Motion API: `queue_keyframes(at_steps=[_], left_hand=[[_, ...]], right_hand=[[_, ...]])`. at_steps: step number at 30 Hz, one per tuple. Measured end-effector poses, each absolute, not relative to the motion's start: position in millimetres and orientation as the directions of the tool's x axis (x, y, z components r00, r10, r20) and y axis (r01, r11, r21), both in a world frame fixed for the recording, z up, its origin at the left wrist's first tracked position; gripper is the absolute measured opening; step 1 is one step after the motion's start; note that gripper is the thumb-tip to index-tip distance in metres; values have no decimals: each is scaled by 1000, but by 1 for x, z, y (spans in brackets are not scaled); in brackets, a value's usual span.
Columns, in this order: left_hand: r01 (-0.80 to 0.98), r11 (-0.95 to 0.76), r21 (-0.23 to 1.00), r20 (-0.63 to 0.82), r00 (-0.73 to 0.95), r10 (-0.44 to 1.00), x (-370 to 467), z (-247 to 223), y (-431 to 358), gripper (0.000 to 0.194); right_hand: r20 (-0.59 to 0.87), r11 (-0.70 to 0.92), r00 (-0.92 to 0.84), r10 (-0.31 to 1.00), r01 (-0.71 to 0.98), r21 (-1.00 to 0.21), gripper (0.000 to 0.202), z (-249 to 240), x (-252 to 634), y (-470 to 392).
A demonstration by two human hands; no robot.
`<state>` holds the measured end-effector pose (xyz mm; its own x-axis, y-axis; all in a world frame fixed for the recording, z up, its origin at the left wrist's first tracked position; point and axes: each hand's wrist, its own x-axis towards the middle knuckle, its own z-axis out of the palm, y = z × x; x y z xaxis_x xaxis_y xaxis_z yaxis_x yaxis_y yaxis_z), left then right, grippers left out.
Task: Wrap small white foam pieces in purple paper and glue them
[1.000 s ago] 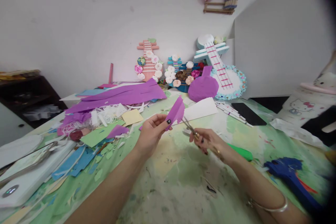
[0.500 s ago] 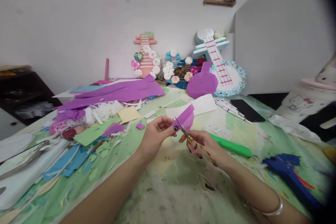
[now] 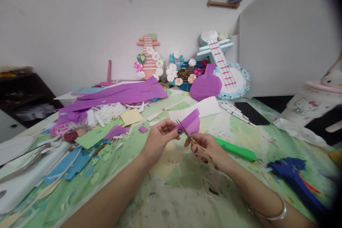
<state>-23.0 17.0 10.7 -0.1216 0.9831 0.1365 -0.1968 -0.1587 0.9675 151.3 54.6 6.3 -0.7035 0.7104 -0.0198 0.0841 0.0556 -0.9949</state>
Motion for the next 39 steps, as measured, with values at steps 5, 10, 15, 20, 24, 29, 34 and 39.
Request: queue_keyframes(at_steps=[5,10,15,20,24,29,34,39], left_hand=[[-192,-152,970,130,-123,984,-24,11,17,18],[-202,-153,967,129,-126,984,-23,12,17,19],[-208,-151,966,126,-128,984,-23,10,18,19],[-211,-161,964,135,-129,982,-24,9,19,19],[-208,-153,966,125,-141,982,-24,9,20,19],[-215,-149,965,121,-140,983,-25,9,19,18],[-234,-132,963,98,-153,983,-24,11,19,19],[-395,-105,913,27,-197,980,-27,10,21,25]], right_hand=[[2,77,-698,716,75,-994,59,5,153,55],[-20,76,-690,723,109,-991,57,4,154,56],[-33,71,-689,724,121,-990,55,2,154,57],[-26,75,-684,729,119,-990,51,1,155,57],[-41,60,-684,729,124,-990,48,1,156,57],[-56,58,-676,735,145,-988,45,-1,158,57],[-115,28,-665,738,200,-979,43,-3,158,57],[4,125,-540,842,187,-974,43,2,152,56]])
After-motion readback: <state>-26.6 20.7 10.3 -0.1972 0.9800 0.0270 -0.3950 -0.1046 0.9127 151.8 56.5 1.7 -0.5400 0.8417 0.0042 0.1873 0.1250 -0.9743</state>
